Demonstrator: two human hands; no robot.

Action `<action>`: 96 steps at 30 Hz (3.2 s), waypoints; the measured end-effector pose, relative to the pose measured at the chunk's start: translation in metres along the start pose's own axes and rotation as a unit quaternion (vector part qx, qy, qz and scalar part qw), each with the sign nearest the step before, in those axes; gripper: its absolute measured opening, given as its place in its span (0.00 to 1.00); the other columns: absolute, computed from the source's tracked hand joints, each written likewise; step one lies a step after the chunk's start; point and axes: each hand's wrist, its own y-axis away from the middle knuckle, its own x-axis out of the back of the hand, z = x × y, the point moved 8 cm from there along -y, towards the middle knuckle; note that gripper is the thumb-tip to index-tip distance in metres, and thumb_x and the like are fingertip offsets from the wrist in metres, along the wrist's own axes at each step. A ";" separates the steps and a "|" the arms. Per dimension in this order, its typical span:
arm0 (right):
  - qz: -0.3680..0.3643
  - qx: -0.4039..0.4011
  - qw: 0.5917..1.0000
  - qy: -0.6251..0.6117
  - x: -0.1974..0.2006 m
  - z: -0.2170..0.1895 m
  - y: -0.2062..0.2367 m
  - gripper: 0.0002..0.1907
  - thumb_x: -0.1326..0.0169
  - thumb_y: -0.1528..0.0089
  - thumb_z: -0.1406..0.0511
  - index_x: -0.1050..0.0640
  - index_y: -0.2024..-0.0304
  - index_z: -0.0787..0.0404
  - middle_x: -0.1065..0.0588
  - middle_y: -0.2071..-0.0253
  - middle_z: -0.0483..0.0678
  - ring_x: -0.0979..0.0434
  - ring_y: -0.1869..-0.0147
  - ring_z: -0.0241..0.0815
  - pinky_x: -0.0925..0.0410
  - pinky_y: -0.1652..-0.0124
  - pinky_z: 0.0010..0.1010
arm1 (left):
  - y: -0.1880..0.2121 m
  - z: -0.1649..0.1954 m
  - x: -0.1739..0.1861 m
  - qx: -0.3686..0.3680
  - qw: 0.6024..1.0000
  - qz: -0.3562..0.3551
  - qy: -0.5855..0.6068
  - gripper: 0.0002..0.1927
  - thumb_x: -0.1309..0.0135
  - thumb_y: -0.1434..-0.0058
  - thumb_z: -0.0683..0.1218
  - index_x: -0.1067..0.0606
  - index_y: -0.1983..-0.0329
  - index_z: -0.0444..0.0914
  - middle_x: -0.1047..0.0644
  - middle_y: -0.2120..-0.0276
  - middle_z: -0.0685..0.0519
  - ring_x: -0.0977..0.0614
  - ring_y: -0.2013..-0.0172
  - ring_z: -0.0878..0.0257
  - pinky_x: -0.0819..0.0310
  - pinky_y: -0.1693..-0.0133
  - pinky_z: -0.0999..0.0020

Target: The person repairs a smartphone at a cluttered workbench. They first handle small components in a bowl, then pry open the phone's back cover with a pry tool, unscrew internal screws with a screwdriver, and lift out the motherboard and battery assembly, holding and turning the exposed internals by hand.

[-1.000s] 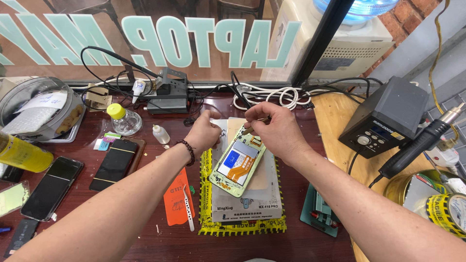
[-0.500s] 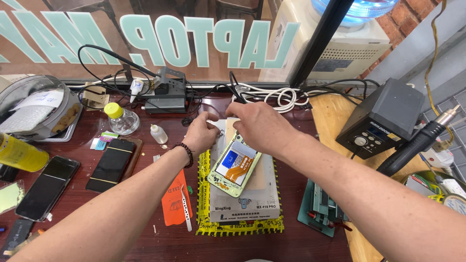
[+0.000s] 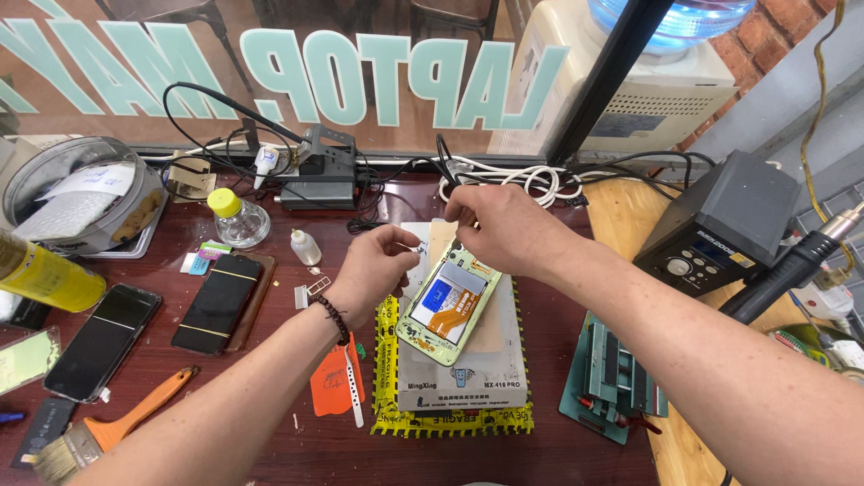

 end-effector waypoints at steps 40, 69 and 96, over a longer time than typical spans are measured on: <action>-0.065 -0.009 0.994 0.090 0.000 -0.024 -0.016 0.13 0.46 0.39 0.63 0.19 0.53 0.59 0.20 0.57 0.56 0.20 0.51 0.55 0.28 0.52 0.44 | -0.006 0.019 -0.015 0.004 0.997 -0.046 -0.062 0.10 0.46 0.39 0.39 0.23 0.54 0.35 0.20 0.68 0.53 0.19 0.74 0.66 0.23 0.72 0.71; -0.035 -0.033 0.994 -0.102 -0.014 -0.006 -0.020 0.15 0.49 0.42 0.73 0.17 0.56 0.59 0.17 0.60 0.48 0.15 0.56 0.40 0.26 0.55 0.31 | -0.009 0.013 -0.016 0.006 0.995 -0.005 -0.097 0.08 0.41 0.43 0.41 0.19 0.61 0.36 0.20 0.73 0.55 0.22 0.76 0.68 0.26 0.76 0.71; 0.066 -0.108 0.940 -0.316 -0.004 0.029 -0.004 0.12 0.51 0.39 0.75 0.19 0.57 0.66 0.19 0.60 0.49 0.15 0.55 0.38 0.22 0.59 0.30 | -0.002 0.042 -0.021 -0.133 0.982 0.001 -0.135 0.18 0.41 0.50 0.37 0.22 0.54 0.36 0.18 0.70 0.56 0.18 0.69 0.68 0.21 0.65 0.70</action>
